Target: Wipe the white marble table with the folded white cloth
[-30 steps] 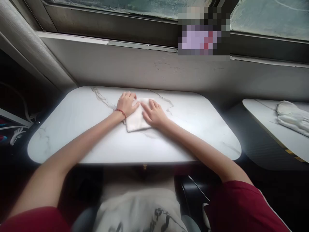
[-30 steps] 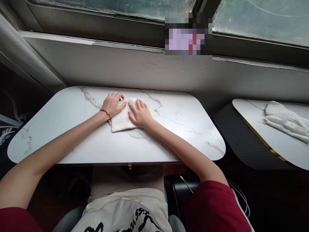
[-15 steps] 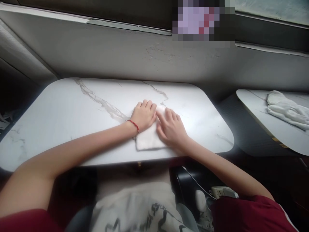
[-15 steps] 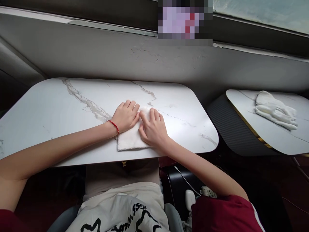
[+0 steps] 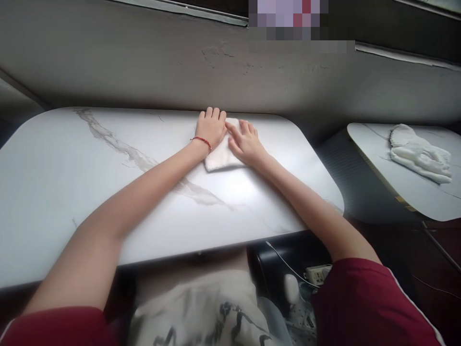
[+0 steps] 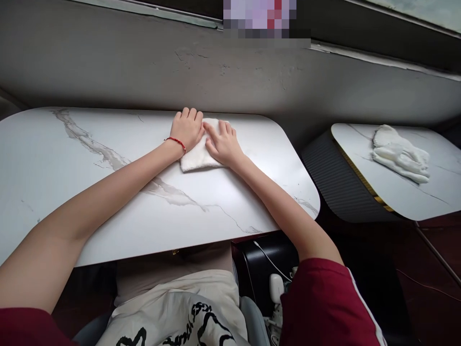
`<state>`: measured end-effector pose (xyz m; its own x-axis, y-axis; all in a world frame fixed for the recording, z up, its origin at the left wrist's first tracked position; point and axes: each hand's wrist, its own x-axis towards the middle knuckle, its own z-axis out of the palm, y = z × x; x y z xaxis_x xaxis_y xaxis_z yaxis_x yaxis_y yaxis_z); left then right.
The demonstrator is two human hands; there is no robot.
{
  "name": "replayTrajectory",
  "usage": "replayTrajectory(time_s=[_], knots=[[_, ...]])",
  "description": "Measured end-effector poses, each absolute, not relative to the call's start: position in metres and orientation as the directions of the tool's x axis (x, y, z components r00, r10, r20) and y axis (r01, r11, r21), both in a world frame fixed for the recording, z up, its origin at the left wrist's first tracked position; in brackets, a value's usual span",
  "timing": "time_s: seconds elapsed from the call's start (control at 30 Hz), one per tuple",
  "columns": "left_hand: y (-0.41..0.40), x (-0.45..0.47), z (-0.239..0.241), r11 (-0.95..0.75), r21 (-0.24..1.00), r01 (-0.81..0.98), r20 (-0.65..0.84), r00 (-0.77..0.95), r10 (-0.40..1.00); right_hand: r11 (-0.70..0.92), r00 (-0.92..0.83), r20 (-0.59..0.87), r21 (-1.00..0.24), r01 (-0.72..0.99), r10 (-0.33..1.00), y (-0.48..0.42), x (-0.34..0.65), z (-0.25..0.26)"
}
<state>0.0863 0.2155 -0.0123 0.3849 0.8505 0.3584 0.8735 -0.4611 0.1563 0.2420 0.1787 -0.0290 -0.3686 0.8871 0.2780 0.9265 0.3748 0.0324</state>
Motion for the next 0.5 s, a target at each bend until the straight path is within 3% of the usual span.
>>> replayTrajectory(time_s=[0.17, 0.5], knots=[[0.256, 0.092, -0.024, -0.47, 0.223, 0.854, 0.399, 0.36, 0.843, 0.387, -0.406, 0.27, 0.125, 0.914, 0.873, 0.218, 0.247, -0.029], [0.266, 0.092, -0.004, -0.402, 0.299, 0.866, 0.327, 0.302, 0.895, 0.426, -0.422, 0.4, 0.084, 0.901, 0.813, 0.258, 0.255, -0.039]])
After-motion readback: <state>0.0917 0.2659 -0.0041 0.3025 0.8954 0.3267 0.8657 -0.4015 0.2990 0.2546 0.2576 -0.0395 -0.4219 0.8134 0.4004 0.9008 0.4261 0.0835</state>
